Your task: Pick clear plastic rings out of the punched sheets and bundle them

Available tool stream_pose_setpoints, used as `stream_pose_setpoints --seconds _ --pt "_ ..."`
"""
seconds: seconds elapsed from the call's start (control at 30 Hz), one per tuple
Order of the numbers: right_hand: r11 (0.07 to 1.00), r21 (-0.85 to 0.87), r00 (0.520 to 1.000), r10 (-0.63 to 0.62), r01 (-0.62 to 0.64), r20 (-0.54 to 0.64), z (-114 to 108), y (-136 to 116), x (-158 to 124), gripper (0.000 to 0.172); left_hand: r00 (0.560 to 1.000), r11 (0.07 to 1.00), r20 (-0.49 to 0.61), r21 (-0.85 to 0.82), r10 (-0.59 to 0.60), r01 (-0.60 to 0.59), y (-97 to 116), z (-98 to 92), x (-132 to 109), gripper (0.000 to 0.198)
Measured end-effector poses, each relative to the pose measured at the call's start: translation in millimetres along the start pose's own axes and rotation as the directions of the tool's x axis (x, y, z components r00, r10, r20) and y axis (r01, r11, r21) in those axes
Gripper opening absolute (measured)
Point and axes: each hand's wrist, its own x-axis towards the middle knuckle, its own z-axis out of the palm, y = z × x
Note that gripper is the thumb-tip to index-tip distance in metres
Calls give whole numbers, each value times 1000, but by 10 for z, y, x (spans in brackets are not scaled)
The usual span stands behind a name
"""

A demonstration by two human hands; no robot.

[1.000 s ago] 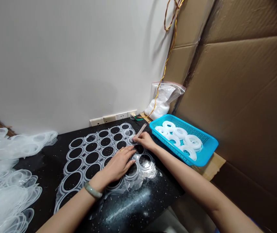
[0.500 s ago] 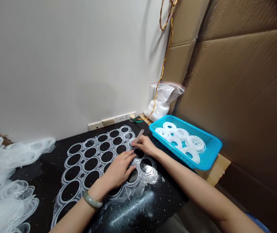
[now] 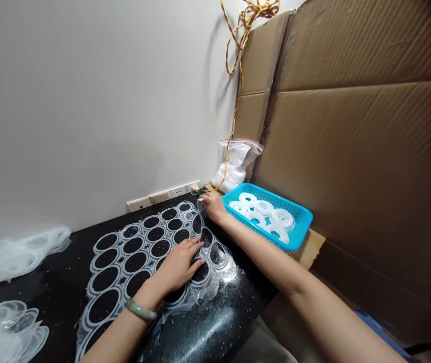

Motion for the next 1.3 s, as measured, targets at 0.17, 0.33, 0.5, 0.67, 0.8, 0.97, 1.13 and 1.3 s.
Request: stream_pose_setpoints --seconds 0.17,0.33,0.5,0.67,0.8,0.97,1.13,1.3 --pt "973 225 998 46 -52 32 147 -64 135 25 1000 999 7 -40 -4 4 -8 -27 -9 43" --pt "888 447 981 27 -112 192 393 -6 22 20 995 998 -96 -68 3 -10 -90 -45 90 32" --pt "789 592 968 16 -165 250 510 109 27 21 989 998 -135 -40 -54 49 -266 -13 290 36" --pt "749 640 969 13 -173 247 564 143 45 20 989 997 -120 -22 -82 80 -370 44 334 40" --pt "757 639 972 -23 -135 233 547 139 18 17 991 996 -101 -15 -86 84 -366 44 315 40" --pt "824 565 976 -90 -38 198 473 92 -32 14 993 996 -77 -13 -91 91 -351 11 329 40" --pt "918 396 988 -83 25 131 452 15 -38 14 992 995 -74 -14 -100 99 -334 3 322 42" --pt "966 251 997 70 -64 -16 397 -5 233 23 992 995 -75 -25 -99 98 -305 -12 294 41"
